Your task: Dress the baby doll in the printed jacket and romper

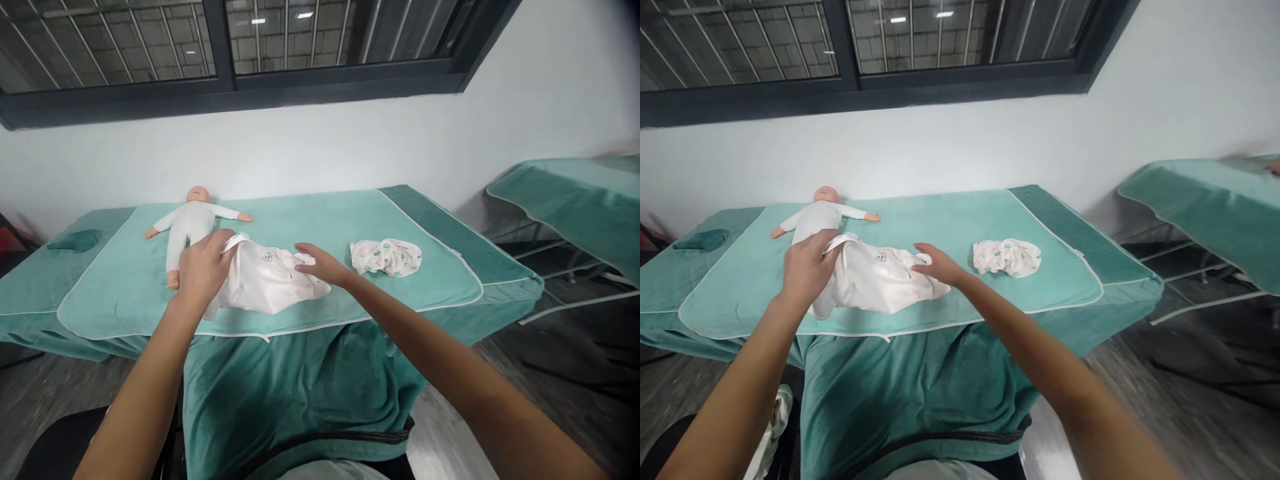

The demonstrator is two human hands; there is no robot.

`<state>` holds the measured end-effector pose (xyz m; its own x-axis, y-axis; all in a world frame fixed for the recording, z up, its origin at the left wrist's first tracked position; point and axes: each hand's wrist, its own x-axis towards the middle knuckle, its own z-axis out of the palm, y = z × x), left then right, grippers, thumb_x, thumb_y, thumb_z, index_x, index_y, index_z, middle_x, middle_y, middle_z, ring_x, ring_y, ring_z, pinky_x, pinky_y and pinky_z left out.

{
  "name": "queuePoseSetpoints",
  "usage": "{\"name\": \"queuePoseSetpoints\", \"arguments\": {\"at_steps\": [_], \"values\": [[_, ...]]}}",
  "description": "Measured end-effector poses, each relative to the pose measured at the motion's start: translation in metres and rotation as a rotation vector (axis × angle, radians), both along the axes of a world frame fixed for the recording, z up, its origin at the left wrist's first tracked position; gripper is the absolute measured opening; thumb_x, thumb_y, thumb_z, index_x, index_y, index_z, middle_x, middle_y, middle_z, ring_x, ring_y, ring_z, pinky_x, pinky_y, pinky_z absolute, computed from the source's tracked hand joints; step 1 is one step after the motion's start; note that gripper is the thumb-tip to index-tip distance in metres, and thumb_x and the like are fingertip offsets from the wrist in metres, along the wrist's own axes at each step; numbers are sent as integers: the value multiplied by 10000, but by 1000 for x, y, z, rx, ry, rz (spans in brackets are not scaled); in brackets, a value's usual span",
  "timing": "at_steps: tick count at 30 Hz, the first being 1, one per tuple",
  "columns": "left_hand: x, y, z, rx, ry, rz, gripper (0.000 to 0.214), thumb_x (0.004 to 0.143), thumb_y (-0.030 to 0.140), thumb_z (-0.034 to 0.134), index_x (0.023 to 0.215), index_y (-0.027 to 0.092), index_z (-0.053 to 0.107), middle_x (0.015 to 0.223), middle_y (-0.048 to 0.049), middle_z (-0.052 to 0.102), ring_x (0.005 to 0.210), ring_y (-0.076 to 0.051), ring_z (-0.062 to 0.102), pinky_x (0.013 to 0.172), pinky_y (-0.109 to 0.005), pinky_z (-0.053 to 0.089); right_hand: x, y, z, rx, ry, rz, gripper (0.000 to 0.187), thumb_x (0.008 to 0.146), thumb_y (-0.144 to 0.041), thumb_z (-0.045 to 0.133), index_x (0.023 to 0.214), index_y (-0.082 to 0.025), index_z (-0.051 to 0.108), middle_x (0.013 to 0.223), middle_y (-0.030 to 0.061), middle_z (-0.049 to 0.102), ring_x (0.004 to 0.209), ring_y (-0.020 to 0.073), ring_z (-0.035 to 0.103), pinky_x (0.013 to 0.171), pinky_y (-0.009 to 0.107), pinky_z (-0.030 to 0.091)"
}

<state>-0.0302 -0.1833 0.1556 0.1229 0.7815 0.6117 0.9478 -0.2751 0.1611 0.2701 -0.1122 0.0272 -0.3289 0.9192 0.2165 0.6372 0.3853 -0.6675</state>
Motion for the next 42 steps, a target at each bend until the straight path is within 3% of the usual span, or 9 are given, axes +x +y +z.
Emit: {"name": "queuePoseSetpoints", "arguments": {"at_steps": [4,8,12,17,25,31,34,36,42], "values": [[8,-15,22,218,-48,-130,253,949,380,539,953,233,744,908,-37,790,847,-210,713,687,-299,436,-42,-4,32,61,170,151,433,929,-472,631,1322,-291,651,1358,5,684,1222,204,648,1049,315,509],[-12,-17,25,226,21,5,233,943,382,566,987,238,743,890,-47,764,829,-214,683,653,-305,387,-40,14,43,152,278,19,271,913,-346,515,1031,-199,710,1054,46,743,998,225,672,941,371,516],[-37,2,1,73,119,191,282,994,380,498,1123,237,704,1041,-83,748,864,-239,669,633,-312,325,-14,36,34,289,319,-243,219,785,-278,533,934,-198,672,994,59,721,937,233,637,899,374,491],[-43,31,-37,-76,143,278,367,1039,433,400,1189,219,659,1092,-108,739,847,-258,666,616,-319,291,16,39,25,160,225,-322,244,795,-278,526,990,-230,666,951,30,726,877,236,644,793,346,487],[-34,106,-55,-130,70,294,386,1032,478,400,1151,216,657,1018,-119,722,872,-274,657,686,-332,388,29,69,56,204,-317,-452,289,885,-261,570,1150,-226,679,1090,112,720,917,302,634,806,401,471],[14,151,-121,-157,21,142,304,984,239,455,1208,148,638,1241,-209,640,1180,-351,572,960,-475,453,-33,95,-8,310,-434,-195,426,929,-92,449,1324,-127,608,1489,199,532,1338,339,484,1127,502,380],[43,155,-164,-369,8,-78,353,978,139,384,1226,137,635,1308,-194,644,1255,-311,574,1057,-462,463,-61,100,-53,175,-337,-82,426,990,-179,409,1371,-117,589,1489,170,563,1376,306,491,1176,470,377],[55,160,-182,-467,10,-56,379,995,174,371,1281,114,614,1431,-219,584,1368,-327,521,1132,-490,430,-70,109,-71,108,-309,-146,480,1016,-248,387,1428,-53,540,1510,212,544,1421,347,459,1215,526,326],[49,201,-181,-478,61,130,553,1018,281,338,1550,148,406,1619,-232,413,1465,-385,431,1162,-658,329,-66,152,-76,137,-300,-233,570,1007,-216,359,1555,-66,413,1653,196,377,1528,365,345,1248,595,252]]}}
